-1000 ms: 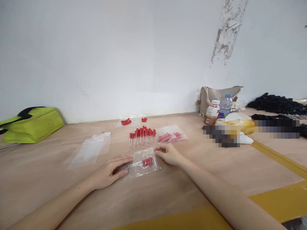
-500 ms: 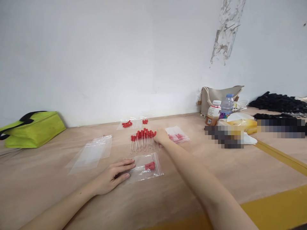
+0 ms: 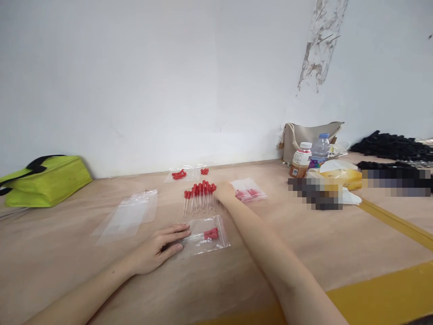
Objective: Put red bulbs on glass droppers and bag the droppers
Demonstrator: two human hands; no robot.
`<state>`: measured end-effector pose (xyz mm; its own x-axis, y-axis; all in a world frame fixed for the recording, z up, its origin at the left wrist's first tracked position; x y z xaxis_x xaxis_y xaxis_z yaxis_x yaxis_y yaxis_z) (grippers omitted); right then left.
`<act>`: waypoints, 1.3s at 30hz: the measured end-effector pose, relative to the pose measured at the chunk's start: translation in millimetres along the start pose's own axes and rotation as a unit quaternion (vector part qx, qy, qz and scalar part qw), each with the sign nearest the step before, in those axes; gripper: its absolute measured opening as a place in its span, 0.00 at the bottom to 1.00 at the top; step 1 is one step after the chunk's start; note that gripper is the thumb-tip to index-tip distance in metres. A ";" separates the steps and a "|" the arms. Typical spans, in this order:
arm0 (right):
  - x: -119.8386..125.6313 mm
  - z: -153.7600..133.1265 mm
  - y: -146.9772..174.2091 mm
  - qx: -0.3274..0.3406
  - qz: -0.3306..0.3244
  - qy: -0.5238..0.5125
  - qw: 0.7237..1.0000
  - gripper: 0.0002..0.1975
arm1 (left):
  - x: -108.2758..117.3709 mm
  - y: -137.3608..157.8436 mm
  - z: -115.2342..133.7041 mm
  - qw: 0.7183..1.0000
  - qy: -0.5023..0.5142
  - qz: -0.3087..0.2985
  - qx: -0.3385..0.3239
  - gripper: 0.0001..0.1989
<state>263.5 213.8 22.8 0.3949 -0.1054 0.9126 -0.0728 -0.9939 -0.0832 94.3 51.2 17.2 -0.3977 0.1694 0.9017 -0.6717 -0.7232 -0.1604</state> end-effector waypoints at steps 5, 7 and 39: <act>19.5 22.6 -3.0 -0.023 0.023 -0.134 0.990 0.08 | -0.2 0.0 0.9 1.000 0.000 -0.001 -0.004 0.18; 29.0 33.5 4.6 -0.025 0.035 -0.185 0.982 0.14 | -0.3 0.0 0.7 1.000 0.003 -0.003 -0.001 0.18; -12.3 64.5 112.9 -0.015 -0.011 -0.662 0.750 0.23 | 1.1 -0.7 -1.8 1.000 0.009 0.013 0.002 0.21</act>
<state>309.5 100.7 -23.7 0.9575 -0.0497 -0.2840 -0.0658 -0.9967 -0.0473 93.2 53.1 17.5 -0.4258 0.1629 0.8900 -0.6582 -0.7307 -0.1812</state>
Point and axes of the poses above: each hand's wrist, its own y-axis away from the middle knuckle, its own x-axis out of the back of the hand, z = x × y, the point moved 10 cm from there along -y, towards the middle knuckle, and after that the axes turned 2 degrees about y, right-handed, at the moved point
